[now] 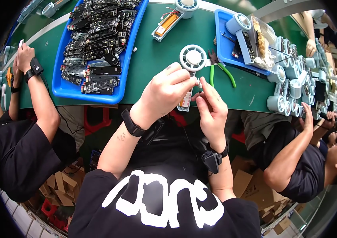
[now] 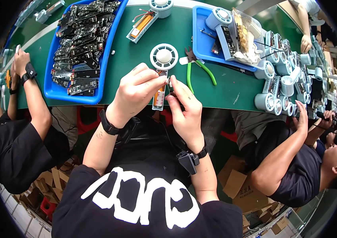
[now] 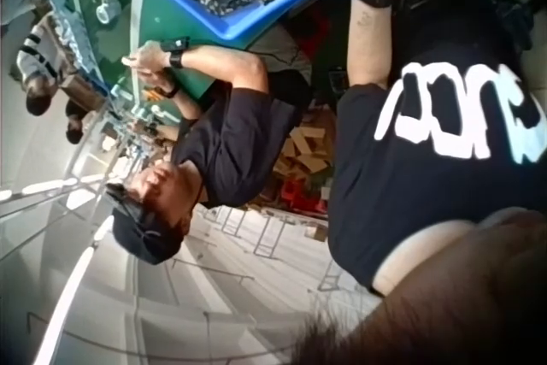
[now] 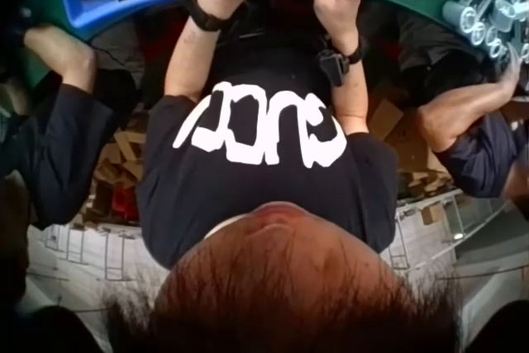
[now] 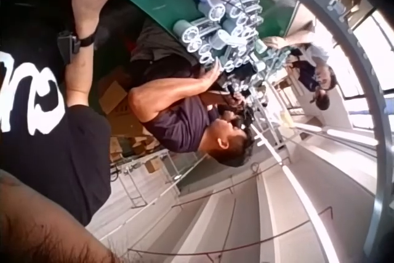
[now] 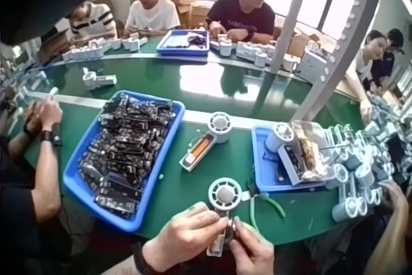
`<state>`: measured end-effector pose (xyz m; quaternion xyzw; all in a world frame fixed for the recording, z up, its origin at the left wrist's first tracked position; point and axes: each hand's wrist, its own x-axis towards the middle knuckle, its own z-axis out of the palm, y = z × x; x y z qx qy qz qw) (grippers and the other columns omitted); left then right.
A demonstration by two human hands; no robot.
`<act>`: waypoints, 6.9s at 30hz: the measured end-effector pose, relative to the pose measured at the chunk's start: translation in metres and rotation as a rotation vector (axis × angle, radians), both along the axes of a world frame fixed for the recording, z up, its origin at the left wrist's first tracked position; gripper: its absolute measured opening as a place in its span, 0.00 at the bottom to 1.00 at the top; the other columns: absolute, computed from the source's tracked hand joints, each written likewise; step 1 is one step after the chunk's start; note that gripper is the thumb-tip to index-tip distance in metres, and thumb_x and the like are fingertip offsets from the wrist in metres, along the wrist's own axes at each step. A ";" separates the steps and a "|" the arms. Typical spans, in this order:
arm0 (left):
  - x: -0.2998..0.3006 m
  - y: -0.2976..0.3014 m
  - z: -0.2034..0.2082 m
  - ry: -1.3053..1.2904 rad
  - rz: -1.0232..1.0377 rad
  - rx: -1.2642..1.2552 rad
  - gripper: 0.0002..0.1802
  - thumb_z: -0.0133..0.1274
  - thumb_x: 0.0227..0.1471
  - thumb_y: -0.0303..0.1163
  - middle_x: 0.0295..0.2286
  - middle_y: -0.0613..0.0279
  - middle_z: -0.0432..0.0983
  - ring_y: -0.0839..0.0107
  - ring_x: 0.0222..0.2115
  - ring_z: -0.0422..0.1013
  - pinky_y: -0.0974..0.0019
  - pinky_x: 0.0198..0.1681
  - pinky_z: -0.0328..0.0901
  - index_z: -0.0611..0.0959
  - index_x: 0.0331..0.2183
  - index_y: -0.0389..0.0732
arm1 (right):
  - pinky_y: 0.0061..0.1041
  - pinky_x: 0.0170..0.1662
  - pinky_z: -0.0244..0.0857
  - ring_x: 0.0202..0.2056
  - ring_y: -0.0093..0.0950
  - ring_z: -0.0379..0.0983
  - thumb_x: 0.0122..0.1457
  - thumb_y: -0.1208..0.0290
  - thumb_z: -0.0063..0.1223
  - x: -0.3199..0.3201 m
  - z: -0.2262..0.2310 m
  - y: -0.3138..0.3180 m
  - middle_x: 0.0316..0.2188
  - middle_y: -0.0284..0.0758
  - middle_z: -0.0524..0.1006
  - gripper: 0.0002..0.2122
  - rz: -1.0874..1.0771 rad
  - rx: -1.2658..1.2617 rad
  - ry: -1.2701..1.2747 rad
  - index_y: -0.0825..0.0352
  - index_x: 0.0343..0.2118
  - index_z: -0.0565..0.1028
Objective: The person picks up a circuit board from a tray, connects wires to it by hand, and fits the board into the handle of a handheld fan before setting it back on the table.
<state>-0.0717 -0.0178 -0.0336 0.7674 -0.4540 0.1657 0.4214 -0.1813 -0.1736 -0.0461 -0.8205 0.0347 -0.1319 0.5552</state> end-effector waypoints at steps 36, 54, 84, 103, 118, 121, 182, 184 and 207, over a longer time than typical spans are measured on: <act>0.013 -0.001 0.009 0.161 -0.054 0.052 0.10 0.70 0.38 0.25 0.27 0.63 0.78 0.64 0.28 0.75 0.63 0.31 0.70 0.86 0.28 0.39 | 0.20 0.37 0.68 0.32 0.22 0.72 0.61 0.85 0.48 0.022 0.024 -0.033 0.42 0.39 0.81 0.19 0.220 -0.027 0.064 0.70 0.56 0.77; 0.014 0.000 0.006 0.207 -0.112 0.058 0.11 0.69 0.40 0.24 0.29 0.62 0.78 0.64 0.28 0.76 0.63 0.31 0.71 0.85 0.30 0.38 | 0.20 0.37 0.67 0.32 0.21 0.72 0.62 0.85 0.47 0.019 0.020 -0.035 0.39 0.36 0.80 0.19 0.238 0.155 0.182 0.71 0.56 0.76; 0.022 -0.004 0.007 0.255 -0.120 0.070 0.11 0.72 0.35 0.24 0.23 0.63 0.77 0.65 0.27 0.75 0.64 0.30 0.69 0.85 0.25 0.38 | 0.19 0.37 0.66 0.34 0.22 0.71 0.59 0.87 0.49 0.027 0.029 -0.042 0.44 0.37 0.77 0.20 0.312 0.051 0.107 0.70 0.55 0.78; 0.008 0.003 0.003 0.253 -0.064 -0.019 0.12 0.70 0.40 0.26 0.27 0.65 0.76 0.64 0.30 0.74 0.64 0.33 0.70 0.86 0.31 0.41 | 0.21 0.42 0.70 0.39 0.26 0.79 0.59 0.89 0.49 0.015 0.007 -0.027 0.44 0.41 0.81 0.18 0.172 0.324 0.083 0.73 0.52 0.79; 0.009 -0.002 0.005 0.330 -0.117 -0.107 0.13 0.71 0.38 0.25 0.27 0.62 0.75 0.63 0.27 0.73 0.62 0.30 0.69 0.84 0.30 0.39 | 0.26 0.53 0.70 0.47 0.31 0.79 0.59 0.88 0.51 0.015 0.007 -0.035 0.46 0.43 0.82 0.15 0.162 0.222 0.040 0.76 0.49 0.80; 0.009 -0.002 0.006 0.322 -0.126 -0.103 0.13 0.71 0.38 0.25 0.27 0.62 0.74 0.62 0.28 0.73 0.62 0.30 0.69 0.84 0.29 0.39 | 0.27 0.53 0.70 0.48 0.33 0.80 0.57 0.90 0.51 0.015 0.006 -0.038 0.47 0.43 0.82 0.17 0.184 0.221 0.025 0.73 0.49 0.80; -0.011 -0.003 -0.001 -0.060 0.173 -0.138 0.11 0.67 0.42 0.24 0.29 0.65 0.79 0.65 0.29 0.74 0.63 0.34 0.68 0.85 0.33 0.41 | 0.18 0.38 0.66 0.39 0.17 0.70 0.68 0.79 0.48 -0.001 0.018 0.025 0.49 0.35 0.76 0.19 -0.045 0.749 0.150 0.71 0.61 0.68; -0.020 -0.003 -0.001 0.024 0.239 -0.163 0.11 0.67 0.43 0.24 0.29 0.63 0.80 0.65 0.29 0.74 0.62 0.34 0.69 0.85 0.33 0.39 | 0.18 0.38 0.66 0.38 0.18 0.71 0.68 0.79 0.48 -0.001 0.017 0.025 0.48 0.36 0.76 0.19 -0.058 0.769 0.110 0.71 0.61 0.67; -0.013 -0.006 -0.009 0.548 0.173 -0.302 0.09 0.66 0.47 0.16 0.33 0.60 0.81 0.76 0.29 0.76 0.72 0.32 0.71 0.87 0.34 0.36 | 0.18 0.40 0.67 0.38 0.20 0.73 0.69 0.80 0.45 0.013 0.004 0.010 0.48 0.37 0.76 0.17 -0.162 1.003 0.008 0.70 0.60 0.68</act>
